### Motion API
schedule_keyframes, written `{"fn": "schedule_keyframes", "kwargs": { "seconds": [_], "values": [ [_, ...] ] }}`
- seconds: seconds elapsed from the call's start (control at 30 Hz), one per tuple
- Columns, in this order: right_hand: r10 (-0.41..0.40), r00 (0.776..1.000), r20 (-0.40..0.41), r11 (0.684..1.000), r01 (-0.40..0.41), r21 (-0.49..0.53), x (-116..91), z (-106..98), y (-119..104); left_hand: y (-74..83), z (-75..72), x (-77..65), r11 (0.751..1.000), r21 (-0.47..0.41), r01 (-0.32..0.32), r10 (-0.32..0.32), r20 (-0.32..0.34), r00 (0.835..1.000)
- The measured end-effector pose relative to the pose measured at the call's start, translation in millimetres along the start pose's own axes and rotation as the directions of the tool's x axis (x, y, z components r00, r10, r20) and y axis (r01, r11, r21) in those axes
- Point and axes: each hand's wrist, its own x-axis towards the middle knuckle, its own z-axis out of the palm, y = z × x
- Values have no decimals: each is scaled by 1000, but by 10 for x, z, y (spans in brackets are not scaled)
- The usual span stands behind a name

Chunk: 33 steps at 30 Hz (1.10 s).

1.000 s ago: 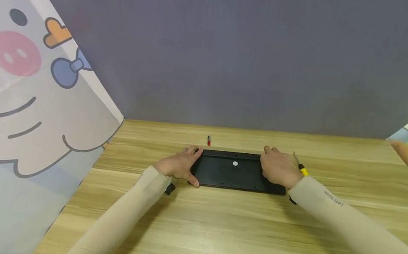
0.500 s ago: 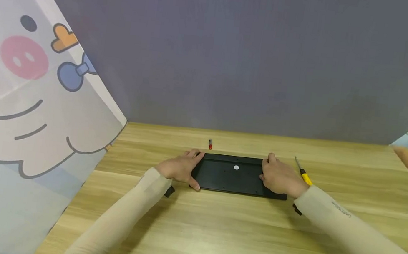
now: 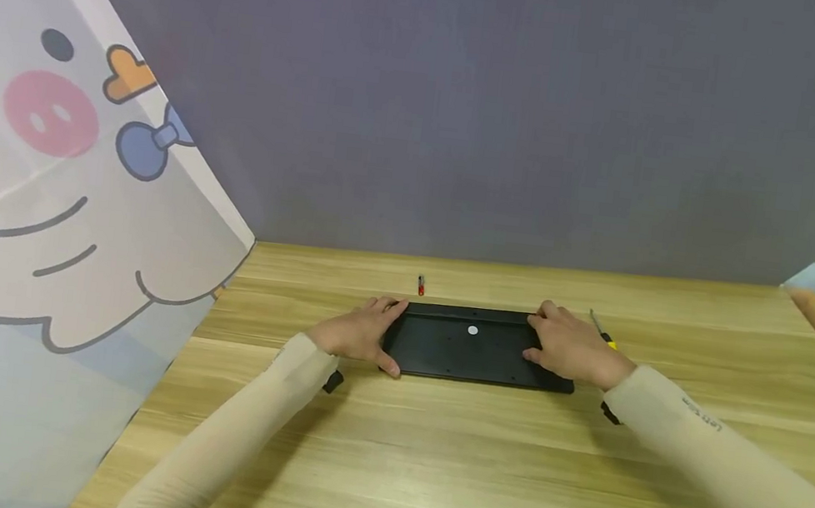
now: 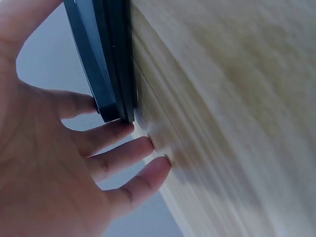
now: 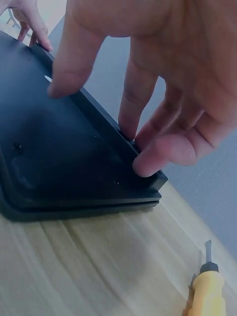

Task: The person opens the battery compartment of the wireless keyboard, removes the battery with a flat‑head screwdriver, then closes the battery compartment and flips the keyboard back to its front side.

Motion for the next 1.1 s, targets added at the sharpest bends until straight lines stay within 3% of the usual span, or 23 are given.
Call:
{"fn": "schedule_keyframes", "kwargs": {
  "seconds": [0.17,0.27,0.4,0.5,0.8,1.1],
  "values": [
    [-4,997,-81,1000,6,20,31,33,-24,-22,-27,-10,1000,-12,-4,4,0,1000],
    [-60,993,-104,995,68,76,111,74,-122,-33,-42,-22,1000,-14,-2,2,-1,1000],
    [-181,982,-61,967,189,171,289,126,-329,-61,-56,-33,998,-57,14,-13,4,1000],
    [-230,973,-10,955,228,191,423,163,-474,-100,-59,-41,995,-97,28,-27,12,1000],
    [-224,974,28,967,218,128,623,215,-635,-246,-51,-95,971,-239,-16,23,28,999],
    [-233,973,4,969,231,90,681,238,-644,-306,-22,-123,967,-252,-47,52,13,999]
  ]
}}
